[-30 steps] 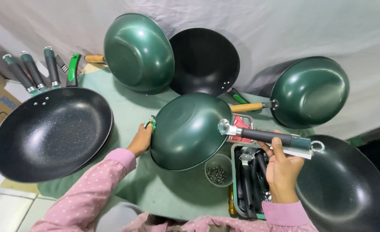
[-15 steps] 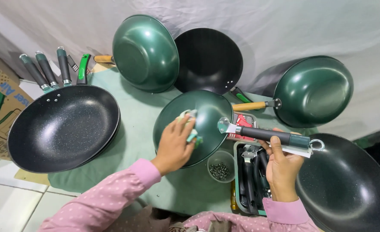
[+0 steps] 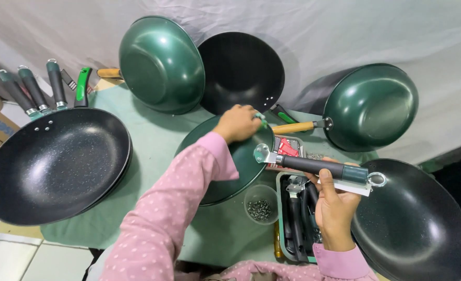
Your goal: Wiping the interior of woks and attaching handles using a fastening tool.
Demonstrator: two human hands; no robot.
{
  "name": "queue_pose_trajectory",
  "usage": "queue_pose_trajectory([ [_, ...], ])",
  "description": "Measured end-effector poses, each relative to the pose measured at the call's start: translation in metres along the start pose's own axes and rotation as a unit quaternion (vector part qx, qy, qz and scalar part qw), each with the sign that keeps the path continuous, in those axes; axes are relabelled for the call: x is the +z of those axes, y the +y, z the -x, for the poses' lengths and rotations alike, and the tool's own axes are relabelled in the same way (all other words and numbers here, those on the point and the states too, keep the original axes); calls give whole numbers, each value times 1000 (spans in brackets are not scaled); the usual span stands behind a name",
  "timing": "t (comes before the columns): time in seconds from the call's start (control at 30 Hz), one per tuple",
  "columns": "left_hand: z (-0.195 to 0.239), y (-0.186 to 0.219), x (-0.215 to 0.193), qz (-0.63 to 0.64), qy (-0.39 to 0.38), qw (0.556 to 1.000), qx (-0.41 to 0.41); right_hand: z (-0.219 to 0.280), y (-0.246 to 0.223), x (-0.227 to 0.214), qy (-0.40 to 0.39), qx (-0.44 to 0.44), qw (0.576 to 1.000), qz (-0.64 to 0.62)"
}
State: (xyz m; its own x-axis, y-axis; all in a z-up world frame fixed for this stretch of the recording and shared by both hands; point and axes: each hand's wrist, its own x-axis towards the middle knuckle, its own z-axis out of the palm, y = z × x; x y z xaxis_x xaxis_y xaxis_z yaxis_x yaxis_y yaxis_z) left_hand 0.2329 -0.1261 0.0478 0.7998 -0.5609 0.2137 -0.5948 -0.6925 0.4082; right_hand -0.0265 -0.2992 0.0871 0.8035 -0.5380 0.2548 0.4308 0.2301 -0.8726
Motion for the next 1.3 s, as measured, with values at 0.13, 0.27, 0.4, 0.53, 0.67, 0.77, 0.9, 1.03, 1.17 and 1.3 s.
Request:
queue_pose_trajectory([
  [0.13,-24,-63,15,81,-64,991,-80,-3,3,-2,6,-3,1000,-13],
  [0.27,-15,-140,47,110,-58,984,-129,-5,7,-3,11,-12,1000,8],
  [0.4,41,-177,38,196,-38,948,-249,-8,11,-5,25,-17,999,22],
  [0.53,107,-142,-1,236,-49,917,-317,-13,24,-4,62,-56,995,50],
  [0.67,164,-141,6,318,-10,880,-352,-9,24,1,59,-76,993,71],
  [0.77,201,-123,5,349,4,869,-351,-4,23,6,63,-88,991,75],
  [0.9,255,-68,-27,286,-10,929,-236,2,21,17,62,-113,989,72],
  [1.03,273,-24,-51,145,-31,977,-154,10,13,37,60,-132,986,86],
  [1.17,270,-30,-32,-42,31,983,-175,13,-1,66,28,-159,984,80],
  [1.3,263,-62,-20,-83,146,964,-205,22,-30,105,-32,-178,976,118],
])
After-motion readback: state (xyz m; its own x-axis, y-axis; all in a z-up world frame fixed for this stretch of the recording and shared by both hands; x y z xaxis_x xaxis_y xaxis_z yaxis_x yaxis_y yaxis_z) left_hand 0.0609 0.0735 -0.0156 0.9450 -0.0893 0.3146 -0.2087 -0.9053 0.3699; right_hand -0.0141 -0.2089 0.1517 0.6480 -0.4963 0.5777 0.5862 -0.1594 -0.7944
